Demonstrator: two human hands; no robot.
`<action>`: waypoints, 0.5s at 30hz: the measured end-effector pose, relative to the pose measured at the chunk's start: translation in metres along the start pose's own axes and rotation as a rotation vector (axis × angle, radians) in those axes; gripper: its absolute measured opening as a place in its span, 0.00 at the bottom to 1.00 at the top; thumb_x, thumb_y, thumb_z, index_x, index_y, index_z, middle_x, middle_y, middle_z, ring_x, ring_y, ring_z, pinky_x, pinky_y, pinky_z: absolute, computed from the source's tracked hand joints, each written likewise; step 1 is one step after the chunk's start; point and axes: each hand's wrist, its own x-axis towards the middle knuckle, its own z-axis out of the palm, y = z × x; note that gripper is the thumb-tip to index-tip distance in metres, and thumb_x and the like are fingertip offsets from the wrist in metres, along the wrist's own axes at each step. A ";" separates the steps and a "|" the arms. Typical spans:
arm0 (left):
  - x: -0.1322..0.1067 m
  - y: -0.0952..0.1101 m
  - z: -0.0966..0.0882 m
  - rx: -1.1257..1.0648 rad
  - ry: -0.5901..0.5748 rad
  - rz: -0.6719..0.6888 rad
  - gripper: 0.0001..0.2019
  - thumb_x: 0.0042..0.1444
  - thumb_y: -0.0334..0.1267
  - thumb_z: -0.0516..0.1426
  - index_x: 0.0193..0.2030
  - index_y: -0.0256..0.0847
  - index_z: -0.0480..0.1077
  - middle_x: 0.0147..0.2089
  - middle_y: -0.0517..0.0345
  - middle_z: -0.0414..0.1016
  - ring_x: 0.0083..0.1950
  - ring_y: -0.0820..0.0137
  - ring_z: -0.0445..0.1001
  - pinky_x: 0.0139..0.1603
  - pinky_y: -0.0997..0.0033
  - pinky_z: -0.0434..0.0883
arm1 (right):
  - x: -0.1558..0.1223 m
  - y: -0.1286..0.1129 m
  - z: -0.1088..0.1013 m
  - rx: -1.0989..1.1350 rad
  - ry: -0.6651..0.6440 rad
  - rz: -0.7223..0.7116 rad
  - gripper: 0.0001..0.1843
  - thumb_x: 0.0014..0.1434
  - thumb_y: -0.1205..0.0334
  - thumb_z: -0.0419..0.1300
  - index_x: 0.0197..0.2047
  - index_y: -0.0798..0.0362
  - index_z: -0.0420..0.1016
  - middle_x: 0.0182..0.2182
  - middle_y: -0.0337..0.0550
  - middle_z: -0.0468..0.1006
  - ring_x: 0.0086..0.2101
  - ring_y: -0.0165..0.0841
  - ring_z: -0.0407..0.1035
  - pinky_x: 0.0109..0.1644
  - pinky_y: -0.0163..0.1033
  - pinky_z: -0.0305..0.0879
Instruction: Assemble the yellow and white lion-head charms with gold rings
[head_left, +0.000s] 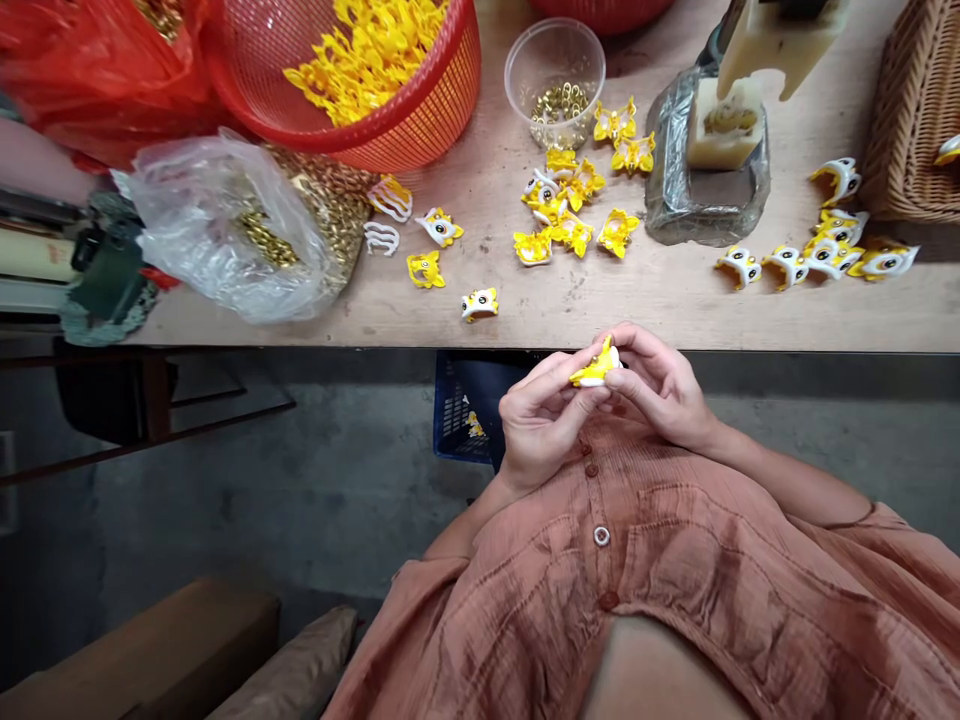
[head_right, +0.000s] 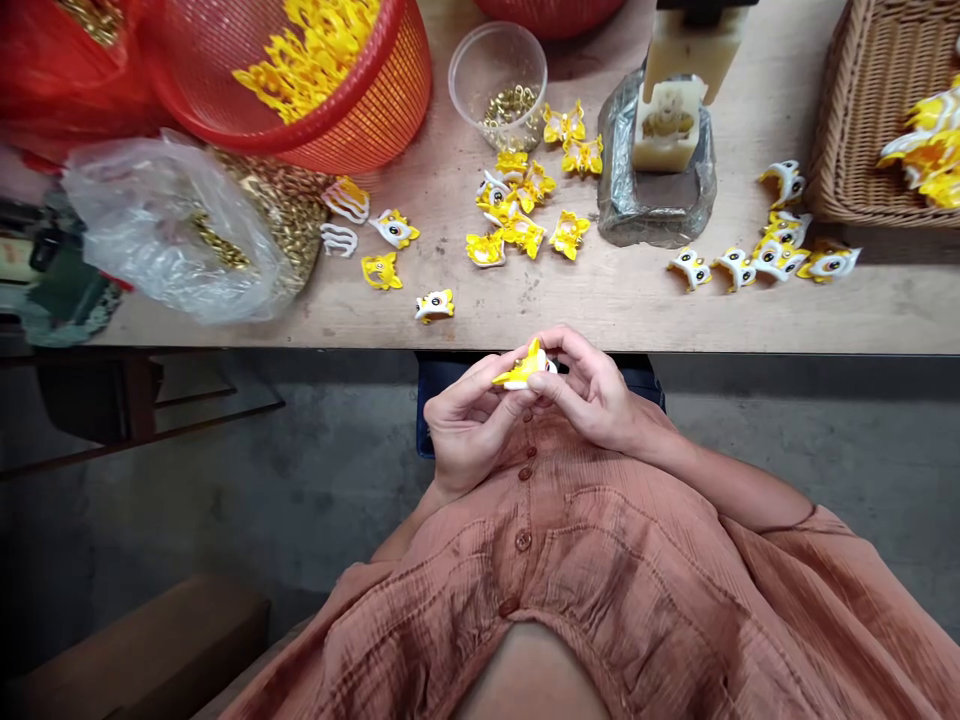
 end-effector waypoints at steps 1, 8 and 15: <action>0.000 -0.001 0.000 0.001 -0.003 -0.004 0.19 0.56 0.35 0.72 0.55 0.48 0.84 0.45 0.53 0.81 0.41 0.72 0.80 0.42 0.76 0.80 | -0.001 0.000 0.001 -0.008 0.006 0.004 0.19 0.66 0.45 0.67 0.49 0.49 0.71 0.42 0.42 0.73 0.43 0.33 0.70 0.46 0.37 0.71; 0.000 -0.004 0.000 -0.049 -0.013 -0.041 0.18 0.55 0.35 0.73 0.53 0.48 0.85 0.46 0.52 0.82 0.43 0.70 0.81 0.44 0.74 0.81 | -0.003 -0.002 0.004 -0.048 0.047 -0.031 0.19 0.65 0.45 0.67 0.47 0.48 0.70 0.41 0.41 0.70 0.40 0.32 0.66 0.43 0.37 0.68; -0.001 0.003 0.004 -0.126 -0.051 -0.055 0.18 0.56 0.35 0.72 0.54 0.49 0.85 0.47 0.52 0.83 0.44 0.69 0.82 0.44 0.73 0.81 | -0.003 -0.008 0.000 -0.043 0.052 -0.062 0.19 0.62 0.46 0.71 0.45 0.47 0.72 0.41 0.42 0.72 0.41 0.33 0.68 0.44 0.38 0.71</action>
